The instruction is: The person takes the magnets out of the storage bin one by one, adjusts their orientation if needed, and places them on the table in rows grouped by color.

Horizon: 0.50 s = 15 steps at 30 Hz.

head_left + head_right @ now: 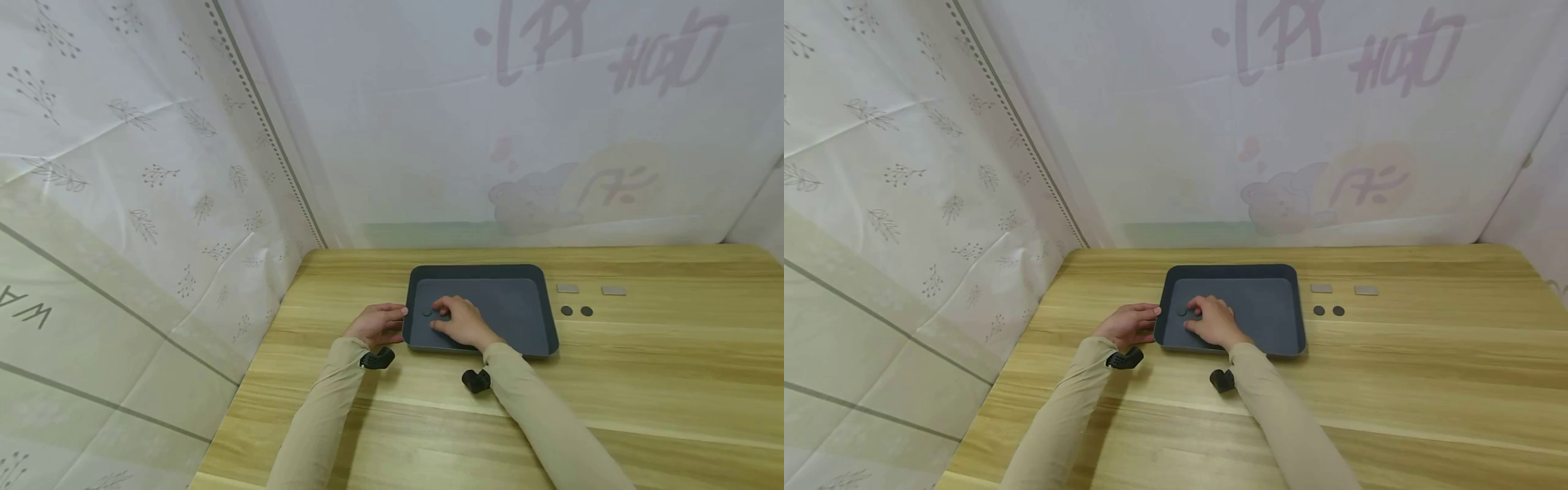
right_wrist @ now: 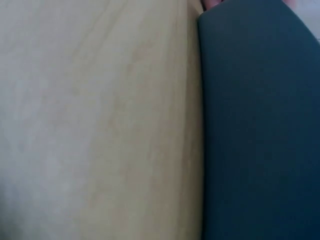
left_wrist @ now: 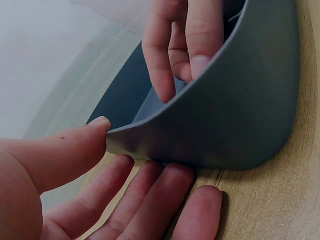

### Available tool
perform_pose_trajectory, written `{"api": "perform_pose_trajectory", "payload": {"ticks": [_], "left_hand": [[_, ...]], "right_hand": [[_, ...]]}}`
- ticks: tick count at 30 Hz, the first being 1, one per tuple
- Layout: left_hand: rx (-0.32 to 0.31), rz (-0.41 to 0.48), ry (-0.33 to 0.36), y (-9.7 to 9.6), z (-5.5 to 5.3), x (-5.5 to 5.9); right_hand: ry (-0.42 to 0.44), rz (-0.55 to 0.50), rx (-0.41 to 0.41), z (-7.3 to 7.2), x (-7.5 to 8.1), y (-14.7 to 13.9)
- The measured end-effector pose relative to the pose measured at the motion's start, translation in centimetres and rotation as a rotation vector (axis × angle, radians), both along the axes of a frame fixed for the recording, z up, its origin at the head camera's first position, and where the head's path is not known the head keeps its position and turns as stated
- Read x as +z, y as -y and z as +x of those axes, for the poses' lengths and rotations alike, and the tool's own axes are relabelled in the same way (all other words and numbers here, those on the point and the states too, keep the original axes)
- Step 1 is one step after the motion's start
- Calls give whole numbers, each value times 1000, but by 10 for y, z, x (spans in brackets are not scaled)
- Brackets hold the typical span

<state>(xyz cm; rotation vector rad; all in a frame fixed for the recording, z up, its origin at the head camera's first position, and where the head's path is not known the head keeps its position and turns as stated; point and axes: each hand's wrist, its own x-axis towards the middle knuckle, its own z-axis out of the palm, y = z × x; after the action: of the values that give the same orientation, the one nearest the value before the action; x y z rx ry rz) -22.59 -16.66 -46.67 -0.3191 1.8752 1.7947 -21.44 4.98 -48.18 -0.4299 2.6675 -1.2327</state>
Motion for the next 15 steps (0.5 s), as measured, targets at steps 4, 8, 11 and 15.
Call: {"api": "perform_pose_trajectory", "payload": {"ticks": [4, 8, 11, 15], "left_hand": [[-3, -8, -5, 0, -1, -1], [-1, -14, -3, 0, -2, -2], [-3, -21, -5, 0, -2, -2], [-4, -26, -5, 0, -2, -2]], "right_hand": [[-25, 39, -9, -2, -1, 3], [-29, 61, -17, -4, -3, 7], [-33, 85, -14, -6, -4, 9], [-43, 142, 11, -6, -2, 12]]}}
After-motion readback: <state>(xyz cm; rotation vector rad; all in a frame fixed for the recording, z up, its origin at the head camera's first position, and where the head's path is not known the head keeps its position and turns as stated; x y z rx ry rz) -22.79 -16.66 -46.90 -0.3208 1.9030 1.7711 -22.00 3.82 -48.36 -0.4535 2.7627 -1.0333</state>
